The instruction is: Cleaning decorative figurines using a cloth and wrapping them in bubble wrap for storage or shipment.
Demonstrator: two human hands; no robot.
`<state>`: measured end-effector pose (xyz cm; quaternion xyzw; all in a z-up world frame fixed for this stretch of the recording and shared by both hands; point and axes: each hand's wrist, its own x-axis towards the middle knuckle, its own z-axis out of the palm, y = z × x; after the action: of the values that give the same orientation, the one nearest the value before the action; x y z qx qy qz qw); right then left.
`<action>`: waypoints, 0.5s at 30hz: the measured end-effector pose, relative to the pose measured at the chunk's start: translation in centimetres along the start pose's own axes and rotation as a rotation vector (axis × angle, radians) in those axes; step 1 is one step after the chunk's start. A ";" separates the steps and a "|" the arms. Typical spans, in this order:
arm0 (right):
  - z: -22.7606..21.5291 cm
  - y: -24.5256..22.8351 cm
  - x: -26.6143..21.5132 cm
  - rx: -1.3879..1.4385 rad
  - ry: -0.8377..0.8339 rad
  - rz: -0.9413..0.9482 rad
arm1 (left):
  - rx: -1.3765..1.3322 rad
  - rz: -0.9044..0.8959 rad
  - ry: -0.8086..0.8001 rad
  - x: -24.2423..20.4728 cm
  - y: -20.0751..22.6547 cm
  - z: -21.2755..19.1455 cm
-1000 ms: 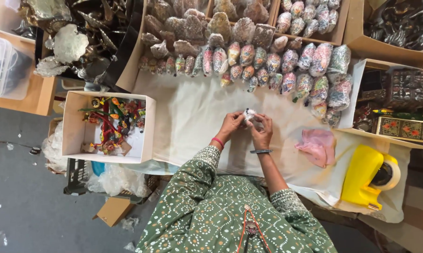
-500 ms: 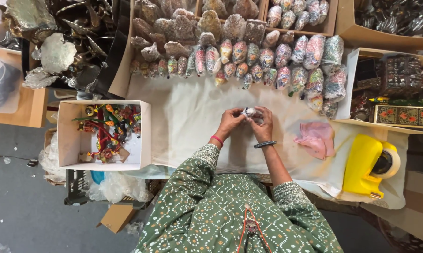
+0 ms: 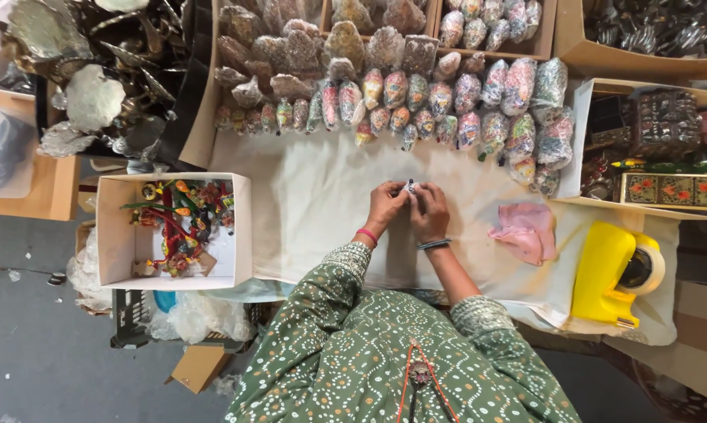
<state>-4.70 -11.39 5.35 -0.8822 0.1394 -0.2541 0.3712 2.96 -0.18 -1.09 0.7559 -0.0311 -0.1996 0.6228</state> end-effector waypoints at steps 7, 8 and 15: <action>-1.9 2.7 0.7 0.550 -0.149 0.505 | -0.125 -0.053 -0.089 -0.9 0.2 -0.6; -2.5 1.7 1.2 0.495 -0.174 0.422 | -0.129 -0.028 -0.104 -0.9 0.3 -0.8; -1.2 5.1 -0.6 0.437 -0.204 0.278 | -0.063 0.069 -0.207 -1.7 1.2 -1.5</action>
<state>-6.11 -15.35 2.14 -0.7747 0.1628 -0.1346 0.5961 2.19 1.44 0.74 0.7096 -0.1147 -0.2560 0.6463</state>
